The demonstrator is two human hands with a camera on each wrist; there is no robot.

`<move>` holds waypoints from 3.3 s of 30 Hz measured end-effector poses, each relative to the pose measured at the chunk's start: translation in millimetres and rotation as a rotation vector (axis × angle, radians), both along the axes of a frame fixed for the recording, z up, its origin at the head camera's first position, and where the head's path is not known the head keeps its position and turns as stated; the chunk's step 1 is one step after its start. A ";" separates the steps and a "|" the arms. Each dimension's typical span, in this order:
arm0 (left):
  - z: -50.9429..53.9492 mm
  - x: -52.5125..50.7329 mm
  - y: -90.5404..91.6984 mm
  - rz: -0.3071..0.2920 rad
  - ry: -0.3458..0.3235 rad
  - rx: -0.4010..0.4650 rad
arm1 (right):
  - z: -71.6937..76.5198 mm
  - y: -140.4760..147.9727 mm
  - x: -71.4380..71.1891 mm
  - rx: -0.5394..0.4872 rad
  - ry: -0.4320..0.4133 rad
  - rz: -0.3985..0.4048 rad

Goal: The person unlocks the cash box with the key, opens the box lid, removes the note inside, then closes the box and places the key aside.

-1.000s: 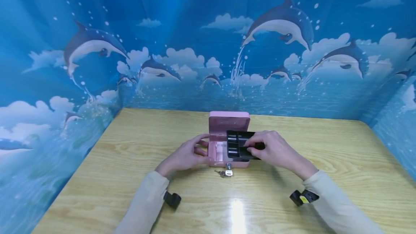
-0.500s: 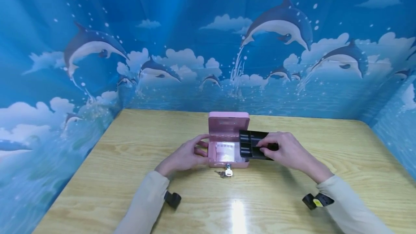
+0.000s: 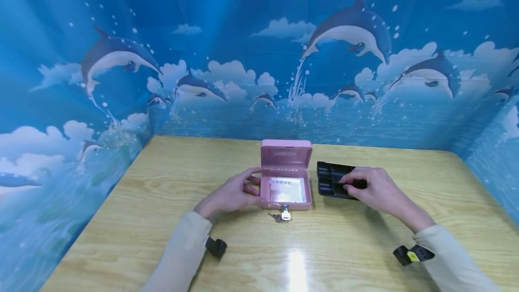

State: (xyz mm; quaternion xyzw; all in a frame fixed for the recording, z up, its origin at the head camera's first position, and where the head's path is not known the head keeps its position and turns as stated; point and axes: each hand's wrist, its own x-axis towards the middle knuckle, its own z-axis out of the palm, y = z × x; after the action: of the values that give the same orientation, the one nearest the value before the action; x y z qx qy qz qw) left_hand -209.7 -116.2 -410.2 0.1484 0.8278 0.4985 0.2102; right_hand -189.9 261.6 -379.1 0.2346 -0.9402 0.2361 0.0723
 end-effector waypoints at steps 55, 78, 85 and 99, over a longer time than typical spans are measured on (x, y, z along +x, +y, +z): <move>4.5 -1.3 -0.3 -0.029 -0.018 -0.016 | -23.7 95.6 -63.3 0.144 -0.040 -0.165; 5.4 -0.2 0.3 -0.027 -0.007 -0.046 | -21.8 104.8 -76.9 0.158 -0.139 -0.181; 5.7 -1.4 -1.6 -0.034 0.014 -0.067 | -19.3 103.9 -70.2 0.109 -0.095 -0.218; 6.0 -1.0 1.0 -0.031 0.031 -0.077 | -26.6 87.3 -41.6 0.019 0.132 -0.196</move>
State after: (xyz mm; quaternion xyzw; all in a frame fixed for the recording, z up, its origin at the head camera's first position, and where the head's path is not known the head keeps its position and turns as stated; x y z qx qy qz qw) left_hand -210.7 -115.3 -404.2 0.1610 0.8470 0.4607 0.2106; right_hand -231.4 348.9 -405.7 0.1573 -0.9540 0.2029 0.1547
